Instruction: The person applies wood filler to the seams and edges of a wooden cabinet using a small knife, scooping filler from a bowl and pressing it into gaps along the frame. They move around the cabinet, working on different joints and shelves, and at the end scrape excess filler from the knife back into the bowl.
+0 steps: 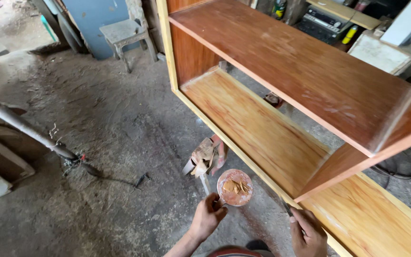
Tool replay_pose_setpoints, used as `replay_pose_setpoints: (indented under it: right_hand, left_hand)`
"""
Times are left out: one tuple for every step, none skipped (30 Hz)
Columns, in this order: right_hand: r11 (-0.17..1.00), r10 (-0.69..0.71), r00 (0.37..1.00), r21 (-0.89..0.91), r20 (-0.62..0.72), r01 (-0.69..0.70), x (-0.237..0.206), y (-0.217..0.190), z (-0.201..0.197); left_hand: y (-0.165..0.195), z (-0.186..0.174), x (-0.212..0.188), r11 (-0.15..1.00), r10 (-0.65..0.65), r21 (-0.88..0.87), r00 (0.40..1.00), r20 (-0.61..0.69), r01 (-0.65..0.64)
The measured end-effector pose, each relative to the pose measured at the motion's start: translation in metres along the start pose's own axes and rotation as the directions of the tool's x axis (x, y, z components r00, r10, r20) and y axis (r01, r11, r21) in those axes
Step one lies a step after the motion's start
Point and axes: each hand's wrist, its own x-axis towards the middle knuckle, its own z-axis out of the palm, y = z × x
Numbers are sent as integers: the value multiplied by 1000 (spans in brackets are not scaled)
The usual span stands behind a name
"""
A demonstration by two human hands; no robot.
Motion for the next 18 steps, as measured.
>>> replay_pose_setpoints:
  right_hand:
    - [1000,14,1000,-8,4,-14,5,-6,2]
    - [1000,23,1000,-15,2,-23,15,-11,4]
    - [1000,-11,1000,0,-27,11,27,-14,5]
    - [999,-43,997,15,-56,44,39,-18,5]
    - [997,-73,994,28,-84,76,54,-21,8]
    - [996,-71,994,45,-86,75,69,-23,10]
    - [995,-68,994,61,-85,74,86,-24,11]
    - [994,-65,994,78,-83,72,103,-26,12]
    - [992,-107,990,51,-93,112,120,-27,15]
    - [987,-154,982,24,-110,157,140,-28,18]
    - [979,-203,971,-3,-126,204,160,-28,21]
    - [962,-267,951,10,-154,272,180,-28,23]
    - [943,-324,929,21,-180,333,197,-29,25]
    - [920,-376,905,32,-201,390,211,-31,25]
    - [926,-369,906,-6,-209,377,224,-34,24]
    - [930,-364,904,-45,-223,364,238,-37,22]
    - [932,-362,899,-87,-246,352,251,-40,21]
    - [927,-370,896,-155,-245,340,262,-42,18]
  left_hand:
    - [-2,-5,2,1000,20,-24,1000,-9,-21]
    - [-4,-9,6,1000,-24,-19,999,-22,24]
    - [-6,-13,11,998,-63,-14,997,-38,63]
    - [-7,-17,17,995,-104,-10,993,-52,103]
    - [-8,-21,24,992,-96,-85,994,-47,92]
    - [-9,-25,31,983,-91,-161,995,-42,83]
    - [-9,-29,37,968,-88,-237,995,-39,77]
    - [-9,-32,43,973,-95,-220,992,-87,74]
    - [-8,-36,51,978,-93,-199,986,-135,65]
    - [-6,-40,63,983,-81,-176,980,-181,49]
    - [-2,-44,76,981,-66,-192,981,-182,30]
    - [3,-48,86,978,-56,-210,982,-183,17]
    - [9,-51,95,974,-53,-226,982,-181,10]
    - [16,-52,102,980,-30,-200,983,-181,-7]
    - [25,-54,109,985,-10,-173,983,-182,-22]
    - [36,-58,118,989,15,-142,984,-180,-42]
    - [50,-61,129,990,53,-116,978,-201,-77]
    - [64,-61,140,990,91,-90,972,-216,-113]
